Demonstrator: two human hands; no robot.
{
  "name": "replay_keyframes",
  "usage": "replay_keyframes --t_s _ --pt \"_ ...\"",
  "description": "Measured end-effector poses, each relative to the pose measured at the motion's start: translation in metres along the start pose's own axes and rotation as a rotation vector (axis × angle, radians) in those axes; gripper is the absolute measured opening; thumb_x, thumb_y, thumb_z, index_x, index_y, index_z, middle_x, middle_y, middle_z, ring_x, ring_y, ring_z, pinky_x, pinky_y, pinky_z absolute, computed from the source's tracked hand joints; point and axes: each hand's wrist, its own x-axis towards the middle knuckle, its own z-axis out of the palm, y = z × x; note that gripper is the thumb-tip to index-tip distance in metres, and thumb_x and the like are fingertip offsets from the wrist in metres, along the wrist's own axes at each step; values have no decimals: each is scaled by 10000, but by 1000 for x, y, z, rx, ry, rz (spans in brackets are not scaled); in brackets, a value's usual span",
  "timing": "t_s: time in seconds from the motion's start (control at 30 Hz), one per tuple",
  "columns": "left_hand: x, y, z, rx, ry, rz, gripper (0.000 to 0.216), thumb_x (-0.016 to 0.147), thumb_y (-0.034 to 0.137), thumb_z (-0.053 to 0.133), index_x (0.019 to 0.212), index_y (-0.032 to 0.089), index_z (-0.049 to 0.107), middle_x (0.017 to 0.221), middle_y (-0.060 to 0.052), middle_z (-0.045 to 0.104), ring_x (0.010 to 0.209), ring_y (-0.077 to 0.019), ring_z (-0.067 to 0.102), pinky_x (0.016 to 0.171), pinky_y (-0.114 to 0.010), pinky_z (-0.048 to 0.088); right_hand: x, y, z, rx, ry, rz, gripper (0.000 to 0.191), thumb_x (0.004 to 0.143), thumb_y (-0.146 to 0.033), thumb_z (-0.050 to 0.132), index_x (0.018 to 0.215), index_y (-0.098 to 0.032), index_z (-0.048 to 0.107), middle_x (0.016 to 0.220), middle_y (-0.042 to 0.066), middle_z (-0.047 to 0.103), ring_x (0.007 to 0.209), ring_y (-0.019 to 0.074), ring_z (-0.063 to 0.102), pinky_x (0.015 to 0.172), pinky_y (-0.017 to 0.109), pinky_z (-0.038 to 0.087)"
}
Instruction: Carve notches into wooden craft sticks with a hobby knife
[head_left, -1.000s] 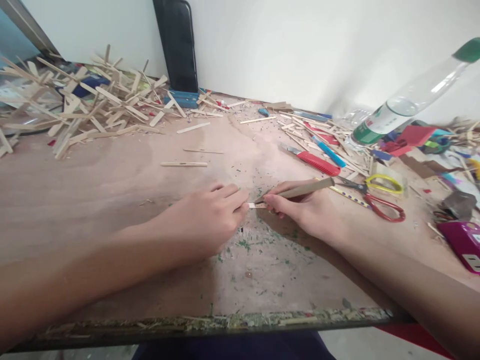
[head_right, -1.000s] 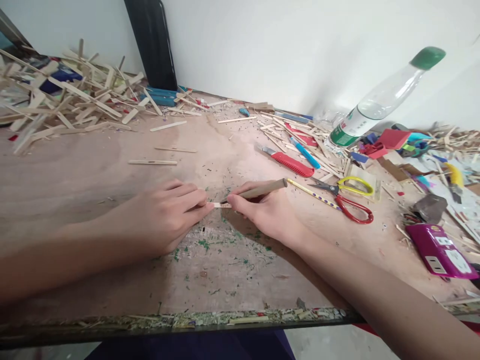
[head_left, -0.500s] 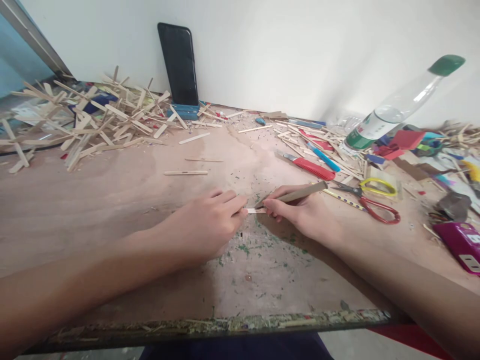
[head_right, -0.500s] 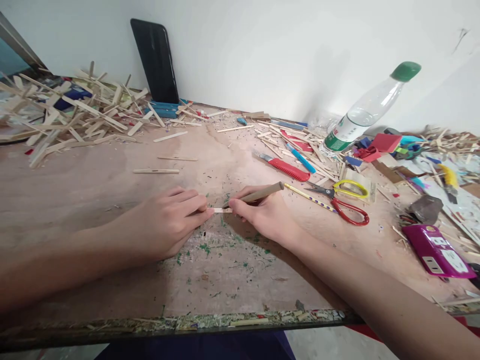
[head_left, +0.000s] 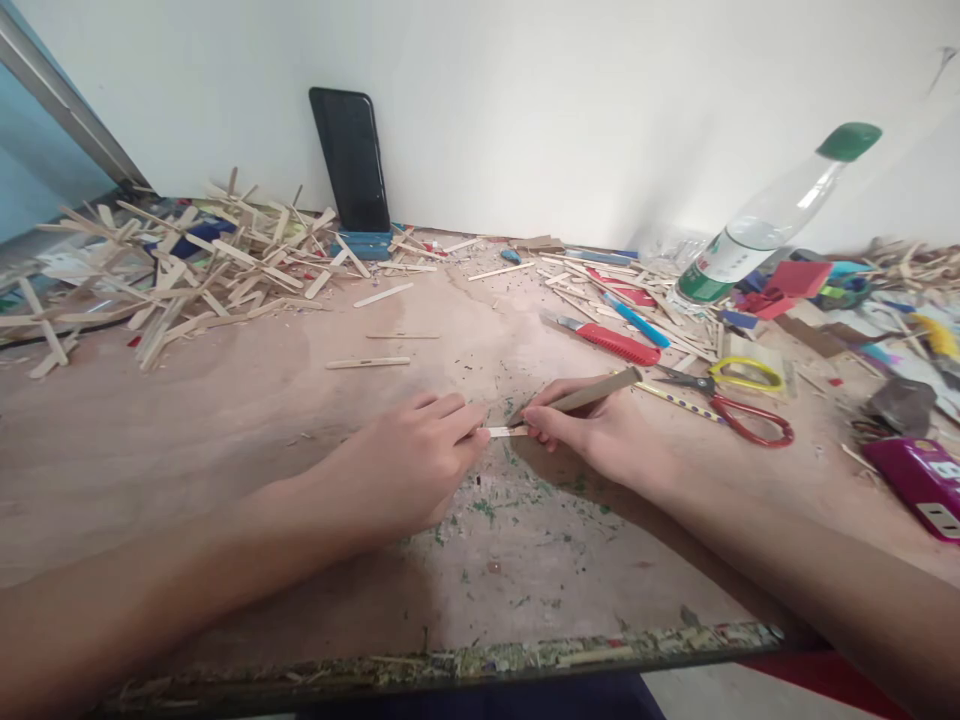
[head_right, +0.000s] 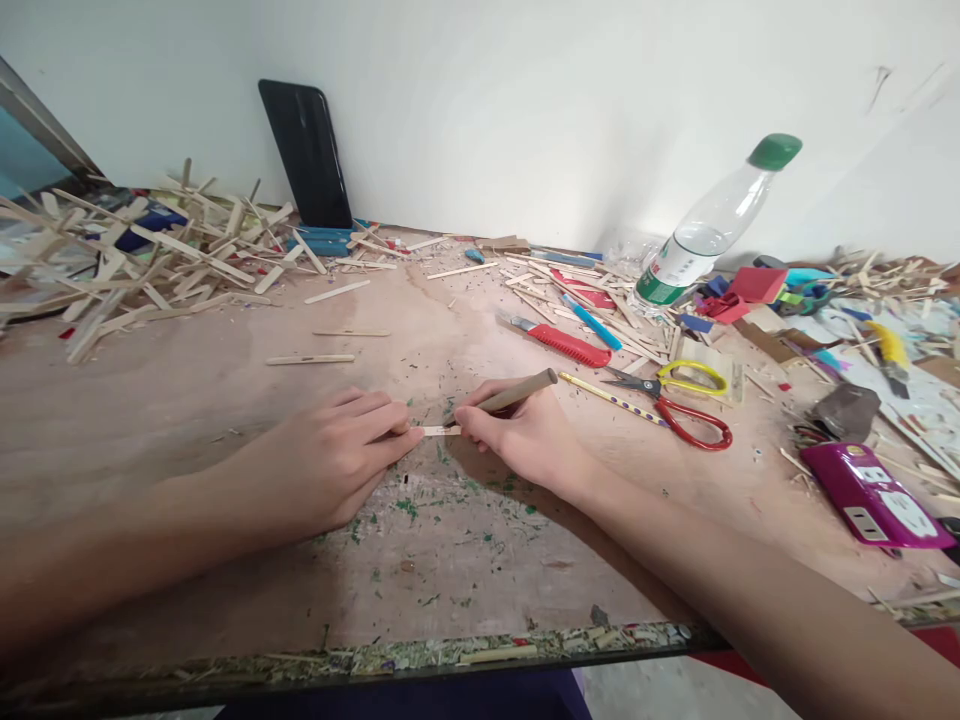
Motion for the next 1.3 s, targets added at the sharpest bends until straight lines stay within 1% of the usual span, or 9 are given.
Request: replay_keyframes --t_s 0.2,0.4,0.6,0.73,0.87,0.97,1.13,1.3 --pt "0 1 1 -3 -15 -12 233 1048 87 581 1163 102 784 995 -81 718 909 -257 651 858 -396 510 0 3 0 10 14 17 266 1085 -375 778 946 -158 712 818 -30 689 675 117 649 651 267 588" --pt "1 1 0 -1 -21 3 259 1027 57 556 1166 95 771 988 -85 715 895 -254 648 838 -392 508 -1 3 -1 40 10 6 278 1091 -393 769 948 -161 710 814 -30 686 680 120 656 655 271 594" --pt "1 2 2 1 -20 -12 262 1034 67 543 1172 95 763 1003 -93 713 904 -258 651 836 -395 523 -3 0 -6 57 13 -28 282 1094 -417 763 983 -160 731 869 -10 725 753 143 706 747 322 642" --pt "1 3 2 -3 -13 -3 274 1014 63 546 1186 92 758 1008 -92 715 910 -261 660 832 -398 535 -5 -1 -5 28 -20 -41 271 1081 -405 782 968 -163 736 845 -17 714 737 138 689 718 304 623" --pt "1 3 2 -1 -12 -1 241 999 69 570 1148 101 757 1001 -90 710 909 -266 663 820 -408 538 -4 1 -3 9 -35 -51 279 1087 -419 772 985 -160 742 860 -12 721 741 140 691 725 310 624" --pt "1 2 2 1 -24 -1 251 986 69 589 1169 96 758 1012 -92 713 912 -264 664 818 -404 538 -3 3 -3 5 -39 -58 282 1085 -425 774 992 -161 741 876 -7 728 748 142 695 729 313 627" --pt "0 2 2 3 -56 -3 263 1007 80 585 1215 90 746 1031 -100 712 931 -270 659 838 -412 538 -2 2 -3 -3 -41 -60 282 1077 -425 784 981 -163 741 862 -11 724 737 139 686 716 305 617" --pt "1 1 3 2 -70 -4 230 1011 83 589 1180 104 744 1029 -95 704 946 -277 650 836 -419 536 -3 0 -4 -14 -40 -53 288 1072 -430 789 972 -165 742 860 -10 725 739 140 688 724 309 621"
